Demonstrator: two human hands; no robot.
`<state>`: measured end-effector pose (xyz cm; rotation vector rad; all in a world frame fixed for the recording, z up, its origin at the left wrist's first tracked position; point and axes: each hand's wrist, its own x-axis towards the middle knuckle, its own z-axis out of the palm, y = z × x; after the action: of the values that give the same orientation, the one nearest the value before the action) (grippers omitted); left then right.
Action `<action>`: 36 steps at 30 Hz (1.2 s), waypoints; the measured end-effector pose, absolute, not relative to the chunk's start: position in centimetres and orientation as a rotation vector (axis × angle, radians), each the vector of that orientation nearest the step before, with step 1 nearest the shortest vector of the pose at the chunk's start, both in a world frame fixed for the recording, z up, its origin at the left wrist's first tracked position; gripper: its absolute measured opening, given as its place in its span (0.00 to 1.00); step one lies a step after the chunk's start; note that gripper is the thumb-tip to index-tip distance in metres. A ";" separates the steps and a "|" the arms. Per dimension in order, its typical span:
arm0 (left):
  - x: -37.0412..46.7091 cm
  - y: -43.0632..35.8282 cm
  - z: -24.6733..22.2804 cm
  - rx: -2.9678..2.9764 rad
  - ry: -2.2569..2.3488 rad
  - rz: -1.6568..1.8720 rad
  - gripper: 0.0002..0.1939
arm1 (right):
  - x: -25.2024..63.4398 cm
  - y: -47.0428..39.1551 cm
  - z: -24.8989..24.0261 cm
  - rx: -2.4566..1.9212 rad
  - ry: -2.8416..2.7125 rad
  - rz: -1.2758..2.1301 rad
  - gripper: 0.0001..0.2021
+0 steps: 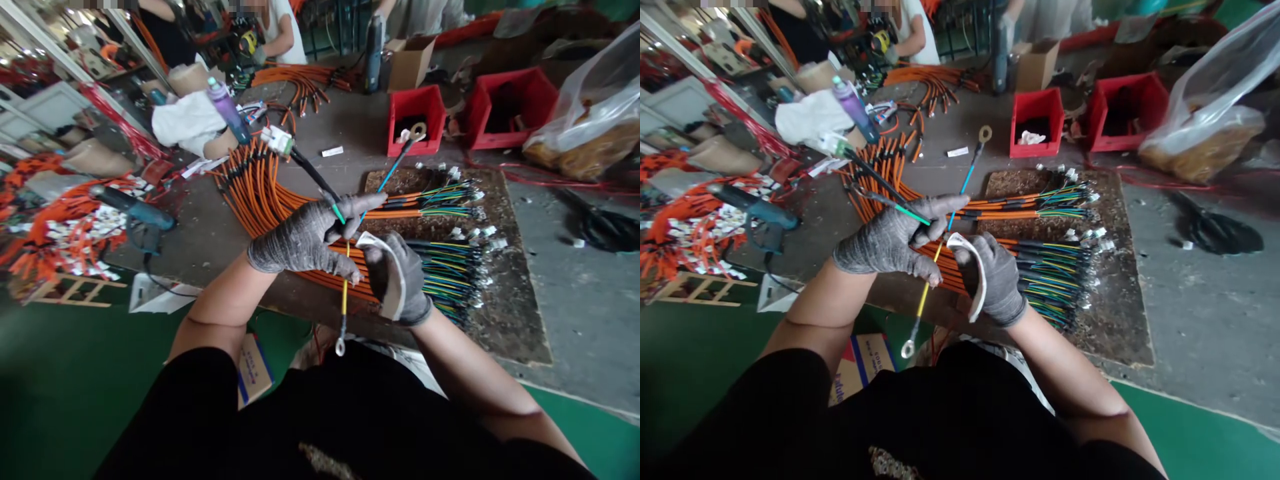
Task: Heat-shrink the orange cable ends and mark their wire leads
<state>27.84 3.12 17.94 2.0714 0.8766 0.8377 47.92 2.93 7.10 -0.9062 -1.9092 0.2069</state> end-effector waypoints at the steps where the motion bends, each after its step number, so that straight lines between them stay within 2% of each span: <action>1: 27.9 3.0 17.7 2.061 0.900 0.842 0.43 | 47.6 3.2 7.1 -0.909 -1.972 0.047 0.18; 4: 27.8 2.9 17.3 2.029 0.911 0.851 0.47 | 47.5 3.7 7.4 -0.820 -2.086 -0.230 0.09; 7: 27.7 2.7 17.1 2.000 0.890 0.861 0.49 | 48.1 3.8 7.6 -0.652 -2.071 -0.333 0.10; 16: 28.3 2.1 16.8 1.950 0.914 0.912 0.45 | 49.5 3.5 8.0 -0.606 -2.226 -0.223 0.07; 23: 29.2 1.4 16.5 1.900 0.975 0.970 0.40 | 49.6 3.1 8.7 -0.573 -2.166 -0.370 0.09; 30: 28.9 2.1 15.9 1.839 0.903 0.994 0.48 | 49.0 2.3 7.7 -0.714 -2.176 -0.343 0.08; 32: 28.6 2.6 16.6 1.919 0.838 0.936 0.42 | 48.7 2.3 7.7 -0.761 -2.169 -0.347 0.09; 35: 28.7 3.6 17.8 2.162 0.794 0.929 0.23 | 48.3 2.8 8.0 -0.844 -2.124 -0.323 0.11; 36: 28.8 4.0 18.0 2.242 0.810 0.964 0.20 | 48.2 3.0 8.1 -0.866 -2.108 -0.299 0.13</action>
<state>28.84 3.99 17.97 2.2421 0.8103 0.9645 48.17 3.00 8.08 -0.8665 -2.1081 -0.2995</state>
